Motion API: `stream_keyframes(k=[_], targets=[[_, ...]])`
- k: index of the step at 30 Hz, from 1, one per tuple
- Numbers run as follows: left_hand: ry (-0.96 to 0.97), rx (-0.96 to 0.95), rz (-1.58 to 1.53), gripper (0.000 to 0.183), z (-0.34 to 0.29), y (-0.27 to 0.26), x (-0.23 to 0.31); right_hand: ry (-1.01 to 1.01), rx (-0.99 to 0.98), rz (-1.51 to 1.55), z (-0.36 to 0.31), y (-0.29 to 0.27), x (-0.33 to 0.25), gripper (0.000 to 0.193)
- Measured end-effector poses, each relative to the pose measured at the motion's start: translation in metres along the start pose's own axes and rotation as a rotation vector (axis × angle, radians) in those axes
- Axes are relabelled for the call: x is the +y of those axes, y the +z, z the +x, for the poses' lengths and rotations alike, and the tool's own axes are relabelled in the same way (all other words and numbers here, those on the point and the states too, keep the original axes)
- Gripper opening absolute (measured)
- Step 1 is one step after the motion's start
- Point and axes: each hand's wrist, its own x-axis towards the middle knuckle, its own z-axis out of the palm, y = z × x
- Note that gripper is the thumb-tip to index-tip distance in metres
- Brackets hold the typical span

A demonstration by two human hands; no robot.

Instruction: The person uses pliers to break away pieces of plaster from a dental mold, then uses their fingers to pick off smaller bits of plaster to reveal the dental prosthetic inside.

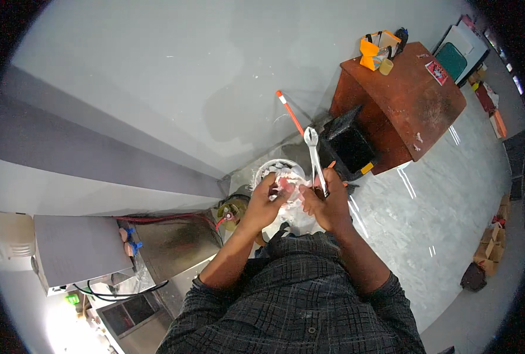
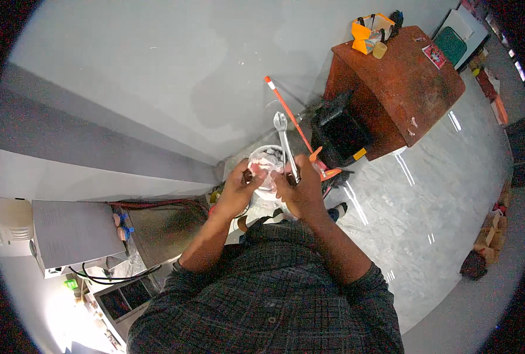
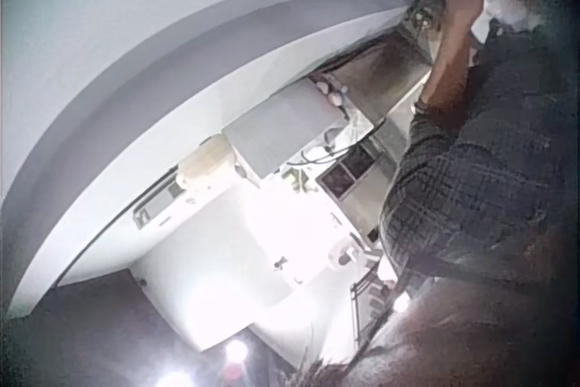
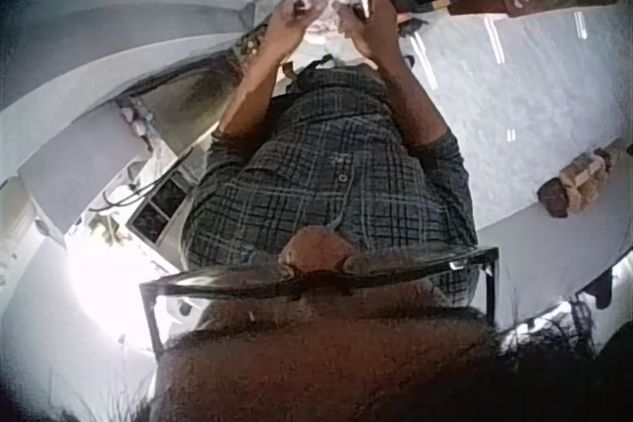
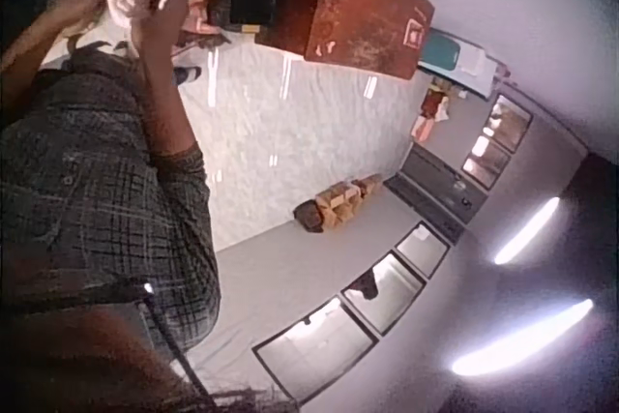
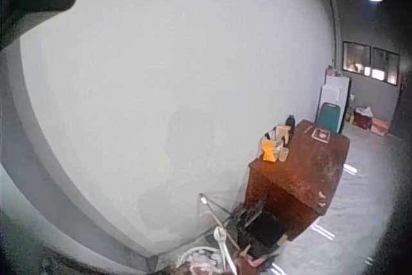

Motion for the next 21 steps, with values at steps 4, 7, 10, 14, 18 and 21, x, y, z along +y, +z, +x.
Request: stream_keyframes(k=[4,7,10,14,18,21], targets=[[-0.053,0.068,-0.178,0.013,-0.004,0.008,-0.004,-0.111,0.071,-0.219,0.006,-0.005,0.012,0.035],[-0.029,0.129,-0.2,0.021,0.0,0.013,-0.012,-0.115,0.086,-0.223,0.006,-0.003,0.005,0.037],[-0.05,0.135,-0.254,0.023,0.003,0.013,-0.005,-0.137,0.065,-0.27,0.008,-0.005,0.004,0.036],[-0.113,0.038,-0.157,0.019,0.003,0.005,-0.001,-0.111,0.082,-0.163,0.008,-0.007,-0.013,0.032],[-0.076,0.034,-0.141,0.018,0.004,0.003,-0.015,-0.201,0.192,0.069,0.021,-0.017,-0.004,0.032],[-0.016,0.011,-0.064,0.017,0.004,-0.001,-0.015,-0.122,0.118,0.043,0.022,-0.03,-0.005,0.038]])
